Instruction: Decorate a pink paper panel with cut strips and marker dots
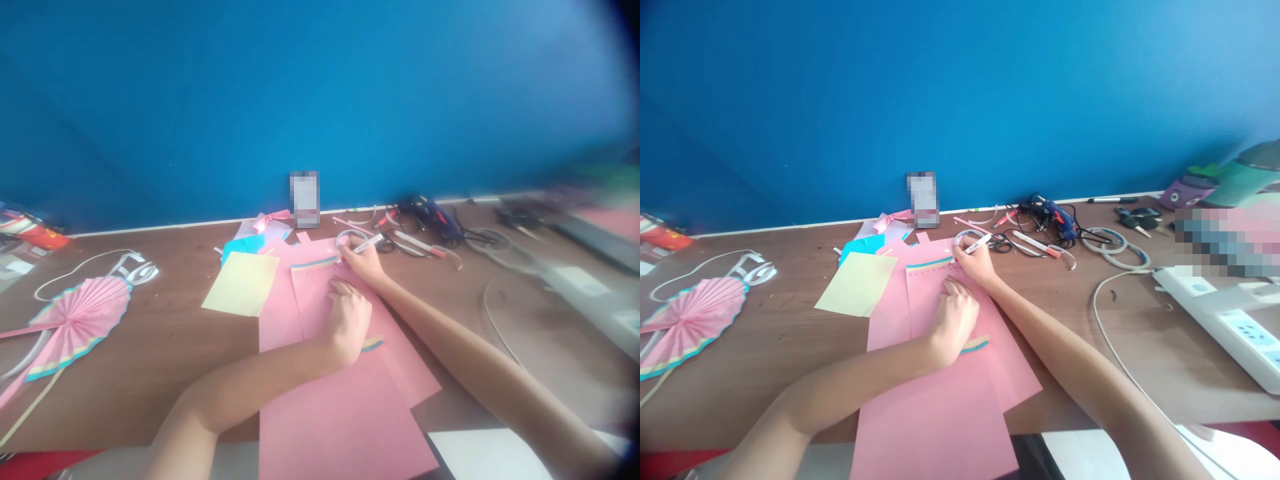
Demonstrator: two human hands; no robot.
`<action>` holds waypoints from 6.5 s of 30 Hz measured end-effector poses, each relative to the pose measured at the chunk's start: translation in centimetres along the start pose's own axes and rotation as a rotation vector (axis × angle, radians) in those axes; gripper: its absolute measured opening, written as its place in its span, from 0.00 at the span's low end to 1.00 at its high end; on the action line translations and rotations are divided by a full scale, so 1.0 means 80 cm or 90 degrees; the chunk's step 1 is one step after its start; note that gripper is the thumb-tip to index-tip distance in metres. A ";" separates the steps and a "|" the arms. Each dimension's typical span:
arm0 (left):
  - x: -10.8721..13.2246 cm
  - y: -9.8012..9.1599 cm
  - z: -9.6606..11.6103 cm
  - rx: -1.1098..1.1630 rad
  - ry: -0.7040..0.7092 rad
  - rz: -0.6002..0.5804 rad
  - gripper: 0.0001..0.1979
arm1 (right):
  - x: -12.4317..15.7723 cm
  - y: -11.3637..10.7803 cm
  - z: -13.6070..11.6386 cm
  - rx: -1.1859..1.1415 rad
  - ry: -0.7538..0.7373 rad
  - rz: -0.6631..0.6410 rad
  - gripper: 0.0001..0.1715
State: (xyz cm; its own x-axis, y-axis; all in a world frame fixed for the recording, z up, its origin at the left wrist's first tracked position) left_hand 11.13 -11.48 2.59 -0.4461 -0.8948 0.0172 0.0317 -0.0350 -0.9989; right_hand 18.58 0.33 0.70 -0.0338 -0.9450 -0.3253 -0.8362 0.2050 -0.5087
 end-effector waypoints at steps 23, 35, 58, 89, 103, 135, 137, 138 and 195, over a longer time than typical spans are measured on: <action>-0.009 0.018 0.002 -0.124 -0.083 0.024 0.27 | 0.010 0.012 -0.001 0.052 -0.004 0.005 0.12; -0.004 0.015 0.001 -0.106 -0.061 0.016 0.32 | 0.009 0.013 0.000 0.054 -0.001 0.000 0.11; 0.000 0.018 0.002 -0.078 -0.089 -0.001 0.29 | 0.017 0.017 -0.009 0.062 -0.001 -0.012 0.11; -0.005 0.023 0.004 -0.007 -0.091 0.018 0.27 | 0.018 0.020 -0.015 0.046 0.001 -0.033 0.10; -0.002 0.004 -0.010 -0.066 -0.119 -0.075 0.27 | 0.019 0.023 -0.013 0.067 0.017 -0.030 0.08; 0.027 -0.005 -0.019 -0.097 -0.092 0.029 0.22 | 0.027 0.035 -0.021 0.057 0.042 -0.008 0.09; 0.026 -0.003 -0.019 -0.084 -0.092 0.027 0.21 | 0.027 0.035 -0.021 0.058 0.046 -0.006 0.09; 0.025 -0.001 -0.019 -0.077 -0.094 0.028 0.21 | 0.027 0.035 -0.021 0.059 0.046 -0.005 0.09; 0.022 0.020 -0.018 -0.091 -0.091 0.082 0.21 | 0.035 0.039 -0.058 0.052 0.024 -0.083 0.07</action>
State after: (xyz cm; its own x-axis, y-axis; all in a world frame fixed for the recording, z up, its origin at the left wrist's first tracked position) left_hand 9.09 -12.45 0.94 -0.3148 -0.9422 -0.1150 -0.0507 0.1377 -0.9892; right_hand 13.33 -2.83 1.91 0.0509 -0.9736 -0.2227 -0.7880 0.0978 -0.6079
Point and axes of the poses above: each hand's wrist, its own x-axis away from the middle knuckle, its own y-axis out of the palm, z = x × y, the point moved 3 cm from there along -x, towards the middle knuckle, and after that the axes turned 15 degrees about x, right-handed, at the moved point
